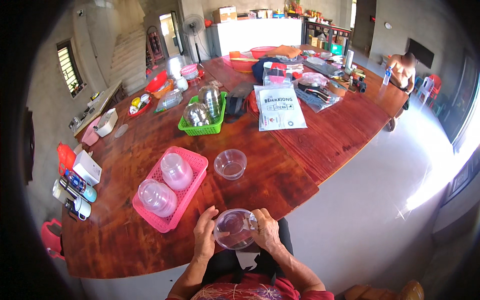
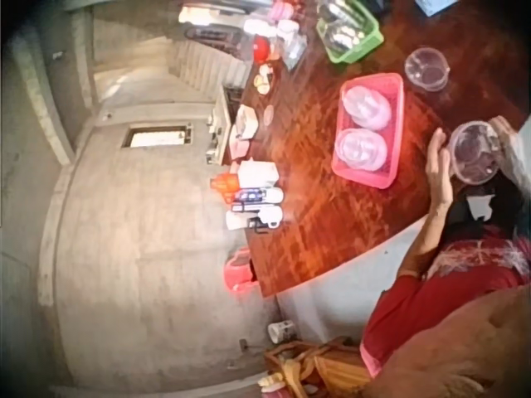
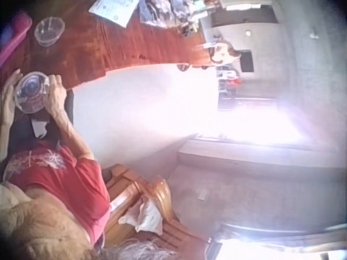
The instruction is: The person wipes the inside and outside of clear plastic containers using a white cloth. They handle the containers one at a time, rotating them to clean all surfaces, and place the cleaned items into a pink plastic basket on the table.
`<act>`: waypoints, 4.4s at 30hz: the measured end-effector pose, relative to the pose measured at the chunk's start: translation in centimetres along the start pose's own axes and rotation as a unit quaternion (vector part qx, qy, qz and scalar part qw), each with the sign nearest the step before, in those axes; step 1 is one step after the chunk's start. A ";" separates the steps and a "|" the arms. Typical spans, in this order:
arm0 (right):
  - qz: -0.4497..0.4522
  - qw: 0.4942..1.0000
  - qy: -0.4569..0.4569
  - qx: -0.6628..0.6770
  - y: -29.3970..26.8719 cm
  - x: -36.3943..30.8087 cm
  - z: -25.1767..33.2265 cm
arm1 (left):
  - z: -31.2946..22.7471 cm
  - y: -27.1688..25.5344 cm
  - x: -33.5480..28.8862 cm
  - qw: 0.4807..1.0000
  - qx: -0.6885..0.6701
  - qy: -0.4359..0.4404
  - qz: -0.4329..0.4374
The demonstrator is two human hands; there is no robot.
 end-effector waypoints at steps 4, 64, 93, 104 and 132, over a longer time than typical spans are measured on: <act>0.009 0.988 -0.064 -0.143 0.0 1.0 1.6 | 0.4 0.6 -0.6 0.973 0.186 0.137 0.016; -0.033 0.871 0.108 0.478 6.4 -2.9 5.0 | 4.0 0.4 5.3 0.983 -0.155 0.074 -0.068; -0.253 0.959 -0.097 -0.084 1.5 1.2 2.8 | 1.0 0.9 -0.1 0.955 0.095 0.231 -0.160; -0.117 0.921 -0.312 -0.201 3.6 -0.6 5.8 | -1.3 3.0 -0.8 0.991 0.037 0.126 -0.003; 0.064 0.940 -0.325 -0.077 0.0 2.0 8.4 | 1.8 1.4 -0.3 0.935 0.241 0.225 0.130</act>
Point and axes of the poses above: each hand's wrist, its own x-axis towards the middle knuckle, its own y-axis out of the palm, z = x × y, the point moved 2 cm from there along x, towards the middle knuckle, and after that the axes turned 14 degrees about -y, right-handed, at the moved point
